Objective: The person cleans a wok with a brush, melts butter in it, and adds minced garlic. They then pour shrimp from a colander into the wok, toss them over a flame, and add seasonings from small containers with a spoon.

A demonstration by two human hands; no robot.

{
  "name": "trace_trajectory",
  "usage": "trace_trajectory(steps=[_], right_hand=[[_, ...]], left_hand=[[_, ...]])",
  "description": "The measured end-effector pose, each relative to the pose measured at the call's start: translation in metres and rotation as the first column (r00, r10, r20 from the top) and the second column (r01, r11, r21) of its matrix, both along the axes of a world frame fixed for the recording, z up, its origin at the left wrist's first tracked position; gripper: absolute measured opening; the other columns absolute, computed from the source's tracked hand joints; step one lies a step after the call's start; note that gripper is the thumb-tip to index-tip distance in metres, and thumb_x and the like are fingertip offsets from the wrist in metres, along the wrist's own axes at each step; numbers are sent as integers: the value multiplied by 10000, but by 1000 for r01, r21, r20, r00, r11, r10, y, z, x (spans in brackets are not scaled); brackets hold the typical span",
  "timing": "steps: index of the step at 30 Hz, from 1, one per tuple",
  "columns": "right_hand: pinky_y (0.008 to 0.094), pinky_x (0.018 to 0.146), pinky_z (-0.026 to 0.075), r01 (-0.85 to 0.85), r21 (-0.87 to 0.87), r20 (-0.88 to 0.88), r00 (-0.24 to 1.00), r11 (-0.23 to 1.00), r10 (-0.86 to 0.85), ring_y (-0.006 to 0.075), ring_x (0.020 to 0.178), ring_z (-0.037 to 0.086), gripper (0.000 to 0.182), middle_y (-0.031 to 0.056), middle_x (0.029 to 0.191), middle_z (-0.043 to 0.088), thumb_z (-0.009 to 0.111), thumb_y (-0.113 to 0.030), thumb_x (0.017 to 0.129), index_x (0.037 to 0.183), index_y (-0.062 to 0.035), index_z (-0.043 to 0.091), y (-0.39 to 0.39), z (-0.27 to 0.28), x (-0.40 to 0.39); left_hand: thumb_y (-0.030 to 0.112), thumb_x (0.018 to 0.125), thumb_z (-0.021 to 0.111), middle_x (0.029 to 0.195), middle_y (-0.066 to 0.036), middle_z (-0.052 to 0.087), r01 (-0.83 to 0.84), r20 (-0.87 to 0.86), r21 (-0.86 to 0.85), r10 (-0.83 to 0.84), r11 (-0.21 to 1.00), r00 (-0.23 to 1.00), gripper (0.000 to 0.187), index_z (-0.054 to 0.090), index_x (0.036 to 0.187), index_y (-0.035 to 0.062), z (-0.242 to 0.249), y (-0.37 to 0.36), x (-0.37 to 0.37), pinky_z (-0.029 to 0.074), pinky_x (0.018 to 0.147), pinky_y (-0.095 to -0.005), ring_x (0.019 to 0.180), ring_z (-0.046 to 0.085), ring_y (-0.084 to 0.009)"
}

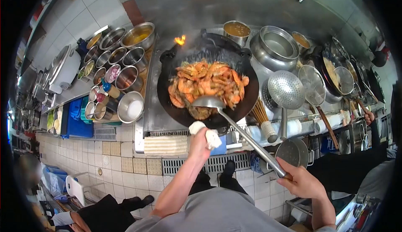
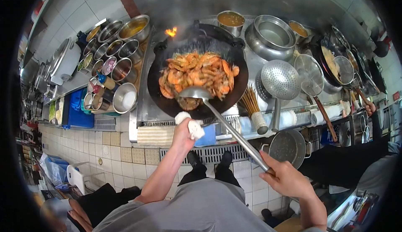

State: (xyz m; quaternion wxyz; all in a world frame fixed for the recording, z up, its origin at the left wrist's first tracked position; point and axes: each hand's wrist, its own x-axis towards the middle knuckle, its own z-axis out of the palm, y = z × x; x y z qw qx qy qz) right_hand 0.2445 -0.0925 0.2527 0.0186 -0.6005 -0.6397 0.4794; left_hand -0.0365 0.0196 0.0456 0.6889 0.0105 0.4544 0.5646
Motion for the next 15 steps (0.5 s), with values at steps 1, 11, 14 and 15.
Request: trace_trajectory(steps=[1,11,14,15], right_hand=[[352,590,465,39,-51,-40,998,998,-41,260,528,558,634,195,643,571,630,-129,896,1454,1,359,1,4,1],[466,668,487,12,339,69,997,941,-37,429,700,625,619,262,742,618,634,-103,873,1430,2,386,27,-50,-11],[411,618,481,42,216,6,999,976,-45,369,591,608,631,238,673,593,643,-95,873,1432,24,375,15,-12,-10],[381,591,473,67,86,-12,998,994,-66,329,533,587,635,222,639,577,646,-92,875,1432,36,370,12,2,-9]], left_hand=[[61,865,549,731,-95,620,-31,-24,-44,30,999,999,58,580,847,16,6,0,2,523,512,-368,620,645,-227],[86,850,562,887,-112,636,10,-105,-75,-18,997,994,171,576,1003,10,-73,-67,-10,581,648,-385,810,666,-242],[70,840,525,864,-115,623,33,96,-120,-22,992,995,164,531,1003,56,-51,-33,-15,563,628,-426,746,650,-276],[77,860,513,838,-116,623,65,75,-72,-59,995,995,114,527,971,56,-51,-8,-16,553,601,-418,710,639,-265]])
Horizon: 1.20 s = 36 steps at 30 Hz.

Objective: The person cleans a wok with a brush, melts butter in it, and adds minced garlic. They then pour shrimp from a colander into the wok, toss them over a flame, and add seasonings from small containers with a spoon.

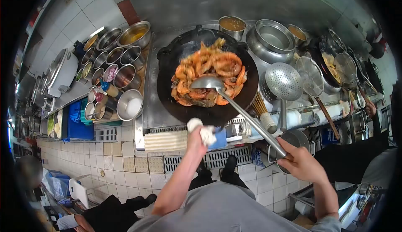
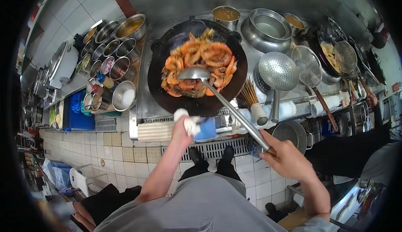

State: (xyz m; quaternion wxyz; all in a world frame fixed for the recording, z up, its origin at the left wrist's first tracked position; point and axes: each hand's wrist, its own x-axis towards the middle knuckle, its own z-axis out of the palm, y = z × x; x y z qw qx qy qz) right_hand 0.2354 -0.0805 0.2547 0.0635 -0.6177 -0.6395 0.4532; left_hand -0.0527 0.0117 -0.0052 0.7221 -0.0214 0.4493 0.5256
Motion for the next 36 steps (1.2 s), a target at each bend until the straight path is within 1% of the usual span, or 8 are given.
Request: trace_trajectory(steps=[5,13,16,22,25,30,33,36], right_hand=[[353,558,449,-119,-44,34,992,992,121,259,487,521,622,195,621,557,640,-97,885,1436,20,377,-3,17,11],[499,697,487,-121,223,292,955,967,52,440,765,644,570,262,777,642,607,-118,881,1409,-25,415,28,-50,-10],[449,655,499,-106,218,204,977,970,61,396,675,650,578,241,720,636,621,-111,884,1412,-1,412,17,-18,-9],[328,555,440,29,-264,23,999,964,-24,182,523,504,614,130,594,542,629,-104,903,1449,10,372,10,46,1],[335,569,451,-71,-68,25,997,995,73,185,540,526,607,132,597,531,631,-131,906,1441,14,382,21,9,9],[442,700,481,-89,170,161,985,981,61,456,769,623,572,283,784,630,629,-102,875,1395,23,426,45,-35,-7],[438,687,483,-35,138,133,991,990,16,457,761,623,572,278,757,622,640,-86,865,1386,32,436,34,-18,-8],[370,594,459,-33,98,97,995,995,23,311,590,611,591,230,669,594,655,-58,860,1395,43,427,17,7,-1]], left_hand=[[91,917,484,770,-112,621,23,-49,22,-22,999,999,52,522,905,58,48,16,4,542,567,-405,654,629,-239],[8,825,545,961,-105,612,47,-125,43,-41,998,991,280,536,1105,0,-35,-57,0,573,693,-408,843,660,-235],[-4,807,531,963,-103,617,-21,-103,50,26,999,994,267,543,1072,19,4,-52,4,572,708,-404,875,661,-236],[113,901,513,823,-151,659,-4,-19,40,5,999,1000,70,528,887,46,45,20,8,528,518,-405,624,622,-242],[130,918,511,808,-144,652,35,-35,95,-32,995,999,83,525,900,51,19,38,7,531,533,-406,626,622,-240],[67,844,548,938,-124,628,26,-162,81,-12,996,987,302,517,1140,22,-10,-15,3,583,719,-425,875,674,-288],[35,811,515,1012,-151,619,-37,-163,128,58,991,985,372,479,1182,52,10,-37,2,580,701,-441,925,665,-300],[121,902,490,769,-132,643,14,-53,36,-13,999,999,100,557,868,56,16,31,-2,519,523,-394,643,625,-248]])
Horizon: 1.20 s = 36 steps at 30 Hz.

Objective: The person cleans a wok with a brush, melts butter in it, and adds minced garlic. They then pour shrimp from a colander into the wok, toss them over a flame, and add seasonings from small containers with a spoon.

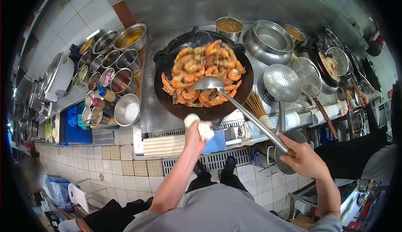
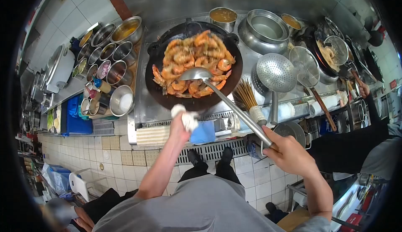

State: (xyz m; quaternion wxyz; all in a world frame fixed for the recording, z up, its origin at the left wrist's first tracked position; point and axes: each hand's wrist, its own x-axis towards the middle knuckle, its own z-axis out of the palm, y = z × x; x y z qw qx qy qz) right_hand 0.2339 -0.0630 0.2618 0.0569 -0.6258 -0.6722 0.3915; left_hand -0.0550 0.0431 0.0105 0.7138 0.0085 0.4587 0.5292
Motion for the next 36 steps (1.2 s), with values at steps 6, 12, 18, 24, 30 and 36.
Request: trace_trajectory(steps=[6,12,18,24,30,36], right_hand=[[328,534,420,11,-83,-4,1000,996,-12,207,515,551,611,185,606,564,669,-63,857,1406,45,421,-8,24,19],[395,609,480,-176,136,289,948,975,131,393,623,617,574,225,676,612,658,-98,858,1389,-7,459,8,-24,22],[344,564,475,92,140,-67,994,986,-84,265,507,563,589,179,611,576,663,-57,853,1396,14,445,12,-68,-4],[233,444,372,447,-216,-452,742,868,-495,42,472,429,630,-24,606,493,638,11,875,1457,-14,398,-28,-77,-19],[220,375,359,430,-218,-436,760,876,-482,42,444,440,639,-11,675,513,573,58,884,1477,10,340,-37,-114,0],[221,386,368,492,-290,-588,585,821,-559,44,443,437,705,7,721,555,628,62,857,1488,-2,319,-25,-136,-13]], left_hand=[[87,885,505,621,-81,554,-5,32,104,2,995,999,167,507,719,96,-36,68,0,439,412,-381,459,524,-217],[117,887,534,648,-77,571,1,64,108,-8,994,998,93,539,797,96,-49,89,-3,479,435,-383,489,555,-222],[149,865,595,842,-99,636,153,2,85,-154,985,988,218,527,1056,68,-22,63,-24,555,581,-375,675,640,-229],[195,788,704,1139,-261,554,659,-969,-114,-228,744,90,635,372,1288,-10,5,-24,10,507,862,-492,1008,608,-404],[152,750,720,1280,-287,451,669,-900,-391,-109,632,-423,681,442,1370,97,-28,-46,37,474,884,-494,1123,515,-456],[230,807,717,1380,-288,381,685,-928,-130,157,717,-339,673,433,1387,38,23,-42,41,378,1017,-514,1180,451,-475]])
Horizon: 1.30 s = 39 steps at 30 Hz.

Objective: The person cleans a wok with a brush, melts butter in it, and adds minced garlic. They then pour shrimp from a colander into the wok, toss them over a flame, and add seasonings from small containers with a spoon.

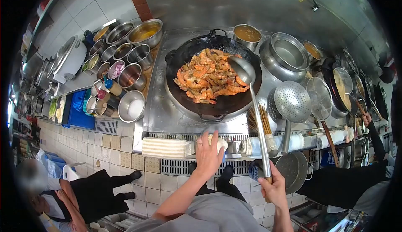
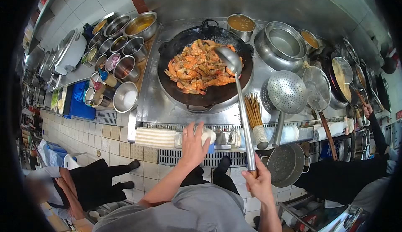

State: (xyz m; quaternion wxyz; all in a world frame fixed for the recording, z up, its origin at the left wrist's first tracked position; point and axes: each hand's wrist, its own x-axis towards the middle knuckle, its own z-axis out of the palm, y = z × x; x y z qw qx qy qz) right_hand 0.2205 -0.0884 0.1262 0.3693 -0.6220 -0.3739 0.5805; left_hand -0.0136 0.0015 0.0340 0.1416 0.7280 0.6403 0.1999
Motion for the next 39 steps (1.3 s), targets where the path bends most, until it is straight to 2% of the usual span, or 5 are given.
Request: trace_trajectory(steps=[12,26,37,38,39], right_hand=[[225,361,346,-125,48,30,992,991,123,38,419,415,600,-20,651,494,592,-38,927,1482,-48,364,92,5,-7],[269,464,403,-366,58,406,859,929,313,80,495,451,579,57,731,589,581,-91,936,1463,6,361,51,-30,-5],[409,650,485,-373,173,508,827,912,242,357,658,628,559,269,795,645,605,-139,911,1399,50,411,119,-57,-35],[284,552,445,-355,164,480,844,920,239,132,570,525,564,69,677,564,608,-97,918,1424,43,401,116,-61,-36],[284,552,445,-351,182,483,846,919,227,132,570,525,564,69,677,564,608,-97,918,1424,43,401,121,-52,-32]], left_hand=[[270,880,652,849,-134,648,-11,96,212,-9,977,995,235,700,868,41,-3,87,-10,492,748,-454,843,587,-351],[295,865,662,823,-129,679,-16,137,87,3,996,991,237,727,860,68,-7,94,-17,457,795,-454,880,593,-341],[276,876,650,822,-145,673,-3,160,135,-19,991,987,237,716,841,50,-24,90,-25,448,795,-461,882,578,-346],[271,875,654,790,-152,662,0,175,150,-27,989,984,243,715,842,37,-24,84,-26,447,791,-447,847,579,-343],[266,874,659,757,-159,651,8,187,181,-43,983,981,250,714,842,24,-17,94,-25,447,787,-432,812,579,-341]])
